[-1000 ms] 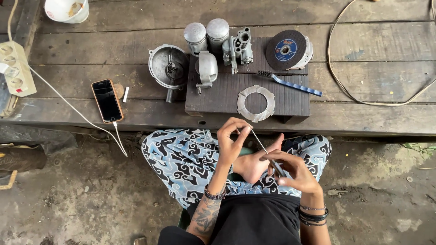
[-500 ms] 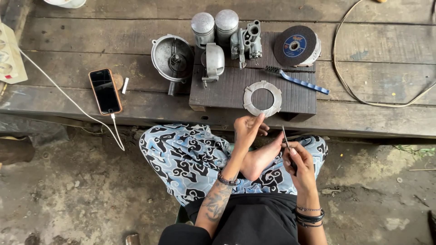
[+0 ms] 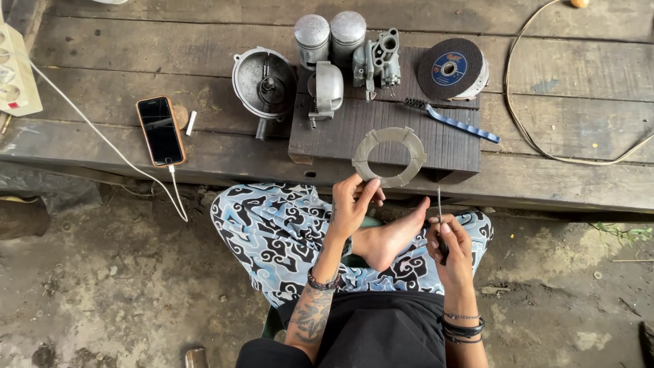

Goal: Using a hand scribe tool to mark or engrave lines on a metal motorcycle clutch plate.

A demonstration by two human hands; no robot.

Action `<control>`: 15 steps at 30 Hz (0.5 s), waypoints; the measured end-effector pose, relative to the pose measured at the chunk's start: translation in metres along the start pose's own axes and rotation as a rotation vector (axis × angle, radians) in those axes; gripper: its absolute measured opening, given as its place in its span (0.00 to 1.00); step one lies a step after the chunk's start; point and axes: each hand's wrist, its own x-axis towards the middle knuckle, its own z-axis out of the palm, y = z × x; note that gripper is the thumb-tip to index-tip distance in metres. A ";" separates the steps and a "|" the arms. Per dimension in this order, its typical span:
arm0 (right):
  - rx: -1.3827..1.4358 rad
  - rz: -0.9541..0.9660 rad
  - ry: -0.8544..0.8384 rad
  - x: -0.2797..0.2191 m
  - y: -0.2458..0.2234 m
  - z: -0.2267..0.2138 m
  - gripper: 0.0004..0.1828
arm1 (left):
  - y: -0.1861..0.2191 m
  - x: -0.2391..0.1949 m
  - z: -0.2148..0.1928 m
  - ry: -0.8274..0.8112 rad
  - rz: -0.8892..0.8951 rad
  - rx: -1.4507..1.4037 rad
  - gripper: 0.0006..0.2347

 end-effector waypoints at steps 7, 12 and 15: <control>-0.207 -0.205 0.085 0.020 -0.020 0.007 0.08 | 0.024 -0.002 0.002 -0.035 0.060 -0.001 0.09; -0.477 -0.446 0.117 0.048 -0.100 0.060 0.17 | 0.044 -0.006 0.009 -0.131 0.048 -0.028 0.10; -0.624 -0.450 0.068 0.069 -0.120 0.070 0.28 | 0.054 -0.009 0.014 -0.151 0.076 -0.009 0.11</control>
